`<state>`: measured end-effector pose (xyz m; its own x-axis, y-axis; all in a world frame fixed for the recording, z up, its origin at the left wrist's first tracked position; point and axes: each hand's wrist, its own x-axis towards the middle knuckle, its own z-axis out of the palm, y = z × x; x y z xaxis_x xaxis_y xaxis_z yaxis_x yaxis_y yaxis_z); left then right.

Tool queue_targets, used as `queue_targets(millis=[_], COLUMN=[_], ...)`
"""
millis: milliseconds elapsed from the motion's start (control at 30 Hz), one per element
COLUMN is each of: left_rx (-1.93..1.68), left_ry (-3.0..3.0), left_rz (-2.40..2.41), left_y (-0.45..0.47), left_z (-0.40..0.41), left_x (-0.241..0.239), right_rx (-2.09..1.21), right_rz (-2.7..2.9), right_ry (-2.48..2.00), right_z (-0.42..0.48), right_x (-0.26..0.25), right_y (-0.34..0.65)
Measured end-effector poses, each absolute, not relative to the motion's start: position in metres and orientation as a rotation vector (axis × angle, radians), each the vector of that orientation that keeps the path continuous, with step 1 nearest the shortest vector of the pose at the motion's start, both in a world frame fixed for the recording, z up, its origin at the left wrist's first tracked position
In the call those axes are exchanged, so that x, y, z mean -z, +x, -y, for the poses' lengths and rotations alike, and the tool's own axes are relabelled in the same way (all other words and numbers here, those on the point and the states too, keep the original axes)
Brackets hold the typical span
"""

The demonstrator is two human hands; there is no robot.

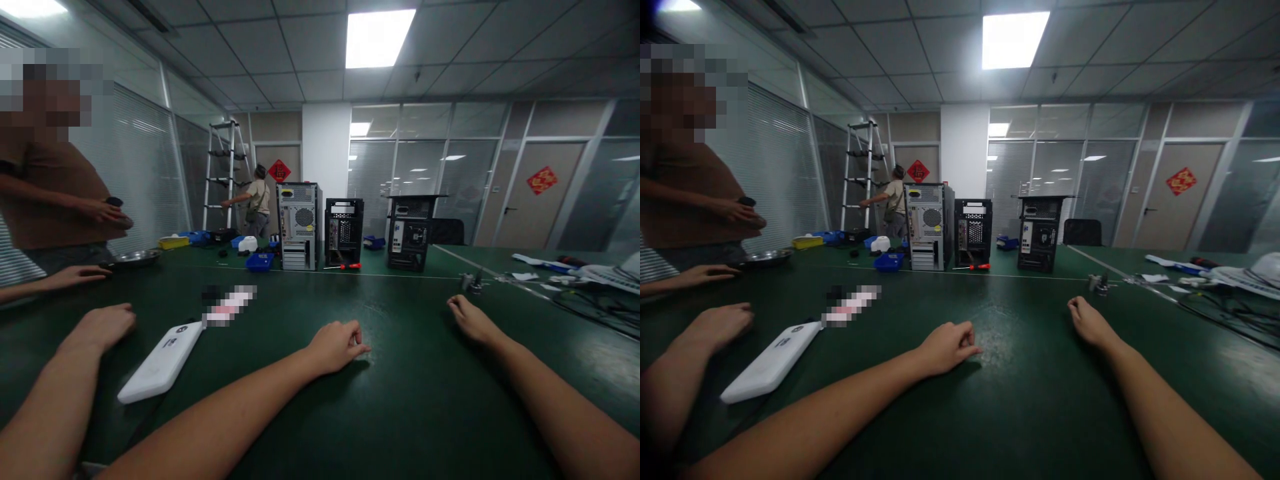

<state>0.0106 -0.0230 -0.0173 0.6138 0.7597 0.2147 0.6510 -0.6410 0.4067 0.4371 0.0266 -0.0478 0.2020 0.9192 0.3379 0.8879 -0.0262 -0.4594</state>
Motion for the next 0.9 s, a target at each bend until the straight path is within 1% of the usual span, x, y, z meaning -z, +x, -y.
queue_targets(millis=[200,367,467,567,700,800,900], left_rx=[-0.525,-0.511,-0.554,-0.585,-0.780,-1.037,-1.241], left_ry=[2.559,2.648,2.648,2.473,2.058,1.843,1.781], left_rz=[-1.123,-1.140,-1.256,-1.490,-1.780,-1.843,-1.813], left_y=[0.009,0.005,-0.002,-0.011,-0.026,-0.036,-0.043], left_z=[0.021,0.017,0.004,-0.014,-0.037,-0.048,-0.051], left_x=[0.019,0.018,0.020,0.024,0.023,0.018,0.014], right_rx=[-0.152,-0.115,-0.105,-0.023,0.152,0.165,0.178], right_rz=[1.547,1.499,1.488,1.471,1.369,1.314,1.319], right_ry=[-1.909,-1.925,-1.947,-1.949,-1.958,-1.996,-2.004], right_z=[-0.035,-0.039,-0.035,-0.029,-0.019,-0.013,-0.011], right_x=[0.063,0.067,0.063,0.053,0.036,0.028,0.027], right_y=[0.462,0.471,0.471,0.464,0.455,0.454,0.458])
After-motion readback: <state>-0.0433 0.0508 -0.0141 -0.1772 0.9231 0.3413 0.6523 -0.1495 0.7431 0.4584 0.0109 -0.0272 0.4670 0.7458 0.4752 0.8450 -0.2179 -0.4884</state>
